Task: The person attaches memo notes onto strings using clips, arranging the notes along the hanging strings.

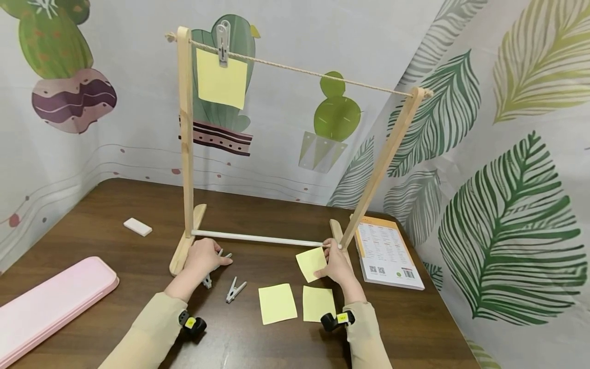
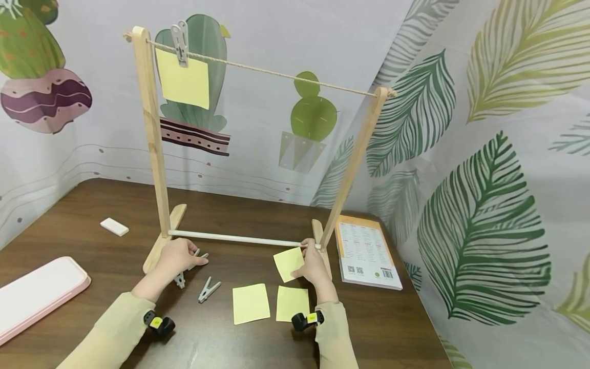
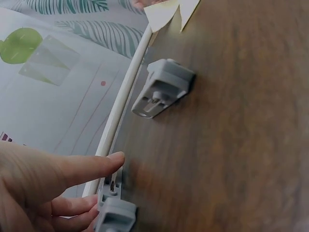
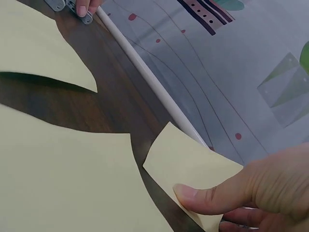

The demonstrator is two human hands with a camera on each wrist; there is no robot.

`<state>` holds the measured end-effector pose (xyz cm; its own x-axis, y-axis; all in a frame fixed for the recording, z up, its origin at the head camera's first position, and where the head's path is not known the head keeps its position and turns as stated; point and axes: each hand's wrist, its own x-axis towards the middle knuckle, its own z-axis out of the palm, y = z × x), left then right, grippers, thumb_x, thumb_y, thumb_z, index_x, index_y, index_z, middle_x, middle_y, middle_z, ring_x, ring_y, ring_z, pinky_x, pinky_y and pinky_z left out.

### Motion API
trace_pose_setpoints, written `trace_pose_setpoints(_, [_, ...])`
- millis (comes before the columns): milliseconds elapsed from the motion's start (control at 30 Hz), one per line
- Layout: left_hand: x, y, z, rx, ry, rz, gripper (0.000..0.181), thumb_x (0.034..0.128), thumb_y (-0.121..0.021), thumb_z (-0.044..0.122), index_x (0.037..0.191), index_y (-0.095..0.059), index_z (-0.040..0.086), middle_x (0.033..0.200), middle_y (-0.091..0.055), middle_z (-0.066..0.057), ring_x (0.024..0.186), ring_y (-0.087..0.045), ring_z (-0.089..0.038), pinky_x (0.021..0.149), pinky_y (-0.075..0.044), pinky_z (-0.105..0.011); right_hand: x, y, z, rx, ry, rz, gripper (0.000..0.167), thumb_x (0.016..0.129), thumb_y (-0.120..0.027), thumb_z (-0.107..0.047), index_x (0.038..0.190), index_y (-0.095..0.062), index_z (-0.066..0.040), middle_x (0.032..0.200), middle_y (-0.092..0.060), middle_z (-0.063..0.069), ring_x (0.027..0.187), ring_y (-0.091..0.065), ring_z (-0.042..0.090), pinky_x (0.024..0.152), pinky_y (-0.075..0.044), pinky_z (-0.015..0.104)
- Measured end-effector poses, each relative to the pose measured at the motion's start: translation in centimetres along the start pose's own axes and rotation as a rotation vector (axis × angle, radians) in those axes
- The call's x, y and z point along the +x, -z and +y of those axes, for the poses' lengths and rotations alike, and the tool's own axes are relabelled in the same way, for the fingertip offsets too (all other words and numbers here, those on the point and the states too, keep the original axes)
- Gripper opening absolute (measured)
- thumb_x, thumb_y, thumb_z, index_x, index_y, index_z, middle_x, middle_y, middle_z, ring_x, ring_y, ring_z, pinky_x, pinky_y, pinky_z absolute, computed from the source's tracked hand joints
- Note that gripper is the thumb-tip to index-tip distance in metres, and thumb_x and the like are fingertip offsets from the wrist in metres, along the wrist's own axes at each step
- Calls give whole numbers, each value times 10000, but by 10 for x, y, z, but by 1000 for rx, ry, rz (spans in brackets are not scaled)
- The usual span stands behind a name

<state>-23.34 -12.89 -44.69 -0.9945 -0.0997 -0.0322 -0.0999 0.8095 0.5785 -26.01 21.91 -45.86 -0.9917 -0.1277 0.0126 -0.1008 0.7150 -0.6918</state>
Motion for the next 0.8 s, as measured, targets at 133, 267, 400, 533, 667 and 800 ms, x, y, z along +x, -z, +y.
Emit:
trace_pose_setpoints(133, [0,-1,0,13,-11,23,405,702,-863,300,880,-706,-29,905,-716,-166,866,-660,-350,774,-513,-460,1,0,2,8,-17,4,838,590,-894,64,1294,-441,19,997,-560,152,896,-526,255,783,-466,380])
trace_pose_setpoints(267, [1,-3,1,23,-12,31,416,711,-860,315,869,-696,-33,895,-710,-167,840,-662,-329,754,-520,-454,2,0,4,6,-19,3,771,587,-899,58,1244,-496,60,980,-600,161,873,-564,247,782,-495,383])
trace_pose_setpoints(400, [0,-4,1,32,-2,27,431,715,-860,328,876,-681,-29,899,-700,-166,830,-655,-317,736,-523,-450,2,0,6,-31,-34,-8,593,604,-907,10,1098,-580,47,908,-635,128,785,-565,209,721,-493,347])
trace_pose_setpoints(533, [0,-5,0,40,-11,34,414,709,-862,319,866,-691,-24,890,-704,-162,836,-660,-327,729,-520,-452,2,2,7,-78,-38,-14,401,610,-917,-47,898,-643,10,777,-668,79,690,-538,168,641,-465,300])
trace_pose_setpoints(667, [2,-6,-1,36,-21,41,367,710,-856,297,838,-712,-15,875,-717,-158,836,-668,-336,727,-520,-455,3,3,10,-85,-37,-18,333,614,-923,-86,818,-670,-10,704,-664,46,650,-513,149,605,-445,281])
trace_pose_setpoints(800, [3,-6,-2,28,-20,38,362,715,-850,290,838,-710,-20,874,-717,-162,829,-666,-334,728,-515,-455,3,4,10,-52,-46,-24,318,631,-914,-84,835,-690,12,725,-690,62,659,-547,145,610,-464,287])
